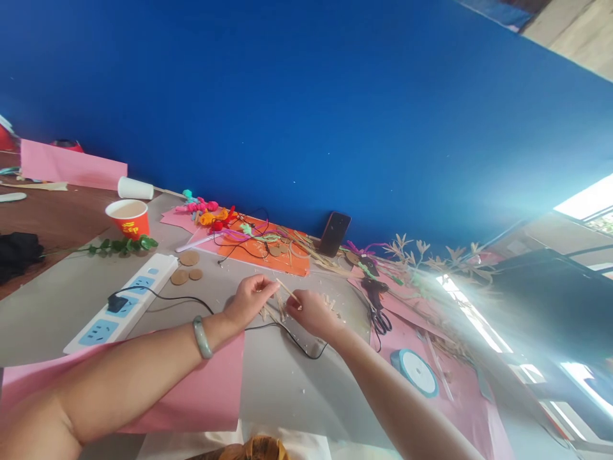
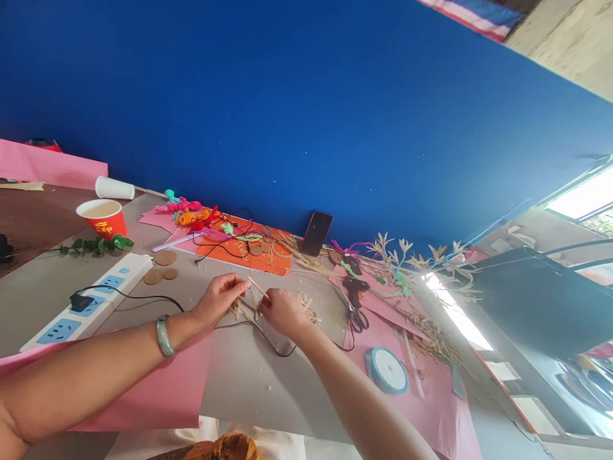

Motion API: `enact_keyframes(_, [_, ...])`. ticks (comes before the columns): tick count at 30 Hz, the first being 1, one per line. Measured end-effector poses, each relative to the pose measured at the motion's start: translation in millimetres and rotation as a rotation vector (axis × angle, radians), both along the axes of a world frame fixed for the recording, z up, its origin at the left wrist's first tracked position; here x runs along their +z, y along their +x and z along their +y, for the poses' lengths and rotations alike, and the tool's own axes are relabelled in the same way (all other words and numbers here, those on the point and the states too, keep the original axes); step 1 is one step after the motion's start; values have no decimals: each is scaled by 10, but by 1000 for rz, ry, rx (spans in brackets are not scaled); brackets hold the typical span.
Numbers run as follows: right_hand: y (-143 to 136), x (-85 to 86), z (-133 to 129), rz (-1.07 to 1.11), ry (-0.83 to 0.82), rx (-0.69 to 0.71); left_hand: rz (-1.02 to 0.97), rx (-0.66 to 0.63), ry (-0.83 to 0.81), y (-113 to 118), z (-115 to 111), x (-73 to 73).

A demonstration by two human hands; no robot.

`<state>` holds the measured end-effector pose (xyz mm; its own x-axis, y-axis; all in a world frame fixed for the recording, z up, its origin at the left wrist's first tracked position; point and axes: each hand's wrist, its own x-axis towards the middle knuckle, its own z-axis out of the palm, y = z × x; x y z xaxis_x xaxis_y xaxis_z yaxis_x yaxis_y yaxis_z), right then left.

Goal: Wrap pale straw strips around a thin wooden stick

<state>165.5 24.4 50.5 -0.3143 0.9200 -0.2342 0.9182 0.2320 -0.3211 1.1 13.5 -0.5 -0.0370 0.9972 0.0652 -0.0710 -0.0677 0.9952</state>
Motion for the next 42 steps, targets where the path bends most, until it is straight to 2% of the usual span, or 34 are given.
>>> enact_keyframes(12, [-76,-175,-38,-36,14,-56,25,-12,0,-27,-31,67])
enact_keyframes(18, [-22,-136,-36,8,1,-45,16,-21,-9,-25,-44,100])
enact_keyframes(22, [16,-76,-27,37,8,-24,22,-7,-14,-23,-29,63])
enact_keyframes(27, [57,26,-73,227,-16,0,32,10,42,-17,-20,-26])
enact_keyframes(31, [63,123,-169,364,-48,-20,55,-94,28,-5,-38,-33])
enact_keyframes(36, [111,209,-227,499,-25,-112,122,-193,41,2,-56,20])
enact_keyframes(42, [215,207,-237,714,-134,-230,119,-249,27,12,-94,55])
